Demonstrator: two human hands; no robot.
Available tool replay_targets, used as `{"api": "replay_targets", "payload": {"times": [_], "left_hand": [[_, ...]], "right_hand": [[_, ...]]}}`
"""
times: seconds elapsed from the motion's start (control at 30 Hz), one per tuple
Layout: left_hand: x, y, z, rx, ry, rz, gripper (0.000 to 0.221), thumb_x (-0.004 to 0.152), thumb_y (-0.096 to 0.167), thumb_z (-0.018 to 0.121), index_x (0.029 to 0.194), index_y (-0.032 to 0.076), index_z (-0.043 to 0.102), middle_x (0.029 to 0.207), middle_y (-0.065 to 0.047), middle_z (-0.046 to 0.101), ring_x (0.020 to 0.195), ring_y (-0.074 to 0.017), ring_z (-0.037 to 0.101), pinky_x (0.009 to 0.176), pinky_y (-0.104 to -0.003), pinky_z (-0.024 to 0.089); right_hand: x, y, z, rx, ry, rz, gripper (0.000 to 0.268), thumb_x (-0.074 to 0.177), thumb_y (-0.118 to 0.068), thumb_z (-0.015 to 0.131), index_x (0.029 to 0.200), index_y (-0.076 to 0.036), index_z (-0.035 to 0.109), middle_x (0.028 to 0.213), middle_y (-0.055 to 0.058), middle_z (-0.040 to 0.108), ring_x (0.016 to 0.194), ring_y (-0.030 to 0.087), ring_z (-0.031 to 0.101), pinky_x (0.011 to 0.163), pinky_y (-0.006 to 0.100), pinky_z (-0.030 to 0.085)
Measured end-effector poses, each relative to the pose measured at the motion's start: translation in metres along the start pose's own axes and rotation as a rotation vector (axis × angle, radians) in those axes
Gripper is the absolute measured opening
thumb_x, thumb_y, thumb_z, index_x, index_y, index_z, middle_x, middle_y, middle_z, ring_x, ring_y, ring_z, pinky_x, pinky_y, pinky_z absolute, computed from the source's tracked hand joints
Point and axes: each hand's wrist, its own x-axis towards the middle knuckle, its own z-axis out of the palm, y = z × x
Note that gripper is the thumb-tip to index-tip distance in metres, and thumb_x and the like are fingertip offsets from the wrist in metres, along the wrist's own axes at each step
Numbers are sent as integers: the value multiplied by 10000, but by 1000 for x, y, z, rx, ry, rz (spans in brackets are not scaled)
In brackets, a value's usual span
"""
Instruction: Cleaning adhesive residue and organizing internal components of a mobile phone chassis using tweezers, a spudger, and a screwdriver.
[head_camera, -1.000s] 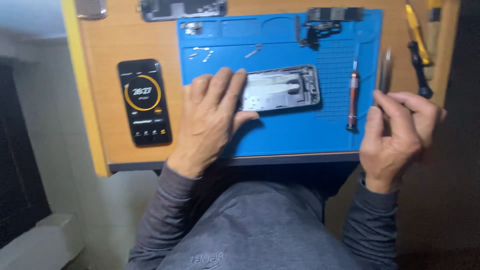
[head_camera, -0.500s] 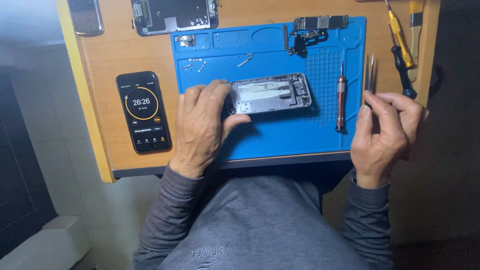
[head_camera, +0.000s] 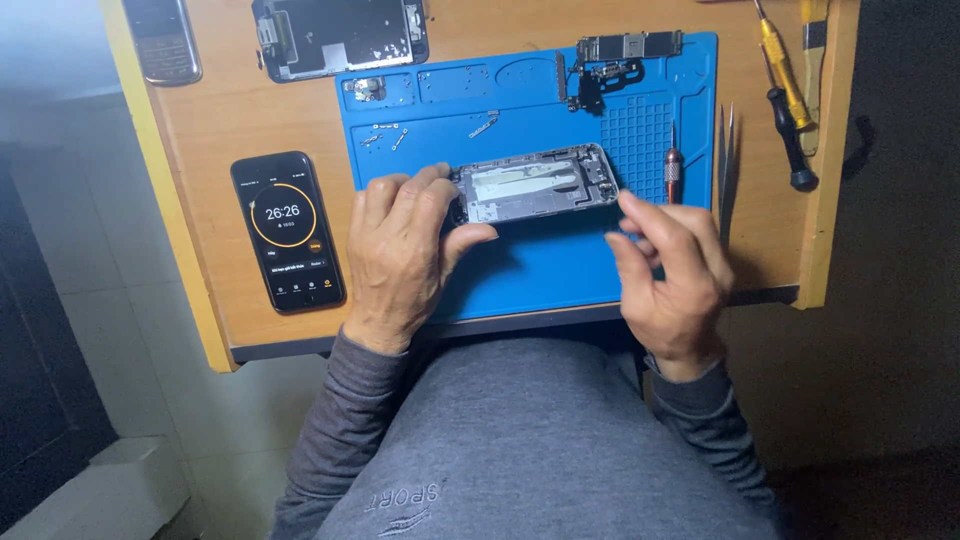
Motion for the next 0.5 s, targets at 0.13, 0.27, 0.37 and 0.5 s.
{"api": "replay_targets", "payload": {"times": [0.13, 0.27, 0.37, 0.5], "left_hand": [[0, 2, -2, -22, 4, -11, 504, 1078, 574, 754, 1220, 91, 740, 1268, -110, 769, 1077, -273, 659, 865, -405, 537], [2, 3, -2, -34, 18, -6, 482, 1073, 555, 770, 1193, 88, 749, 1258, -113, 780, 1049, -272, 661, 853, -401, 549], [2, 3, -2, -37, 16, -3, 481, 1066, 553, 785, 1189, 90, 752, 1260, -113, 783, 1043, -273, 665, 849, -404, 552], [2, 2, -3, -24, 20, 6, 485, 1054, 556, 805, 1181, 90, 756, 1263, -114, 789, 1038, -274, 674, 850, -408, 557]], "right_hand": [[7, 13, 12, 8, -21, 3, 317, 1120, -7, 823, 1434, 30, 809, 1049, 174, 735, 773, 289, 690, 614, 368, 568], [10, 13, 18, 33, -26, 45, 245, 1146, -42, 794, 1375, 33, 836, 1035, 166, 731, 768, 259, 670, 616, 350, 567], [11, 12, 20, 43, -21, 63, 220, 1150, -56, 793, 1344, 32, 846, 1025, 160, 739, 763, 243, 670, 609, 336, 562], [11, 14, 20, 22, -28, 59, 192, 1131, -70, 826, 1294, 21, 869, 1033, 156, 761, 756, 249, 680, 606, 341, 572]]}}
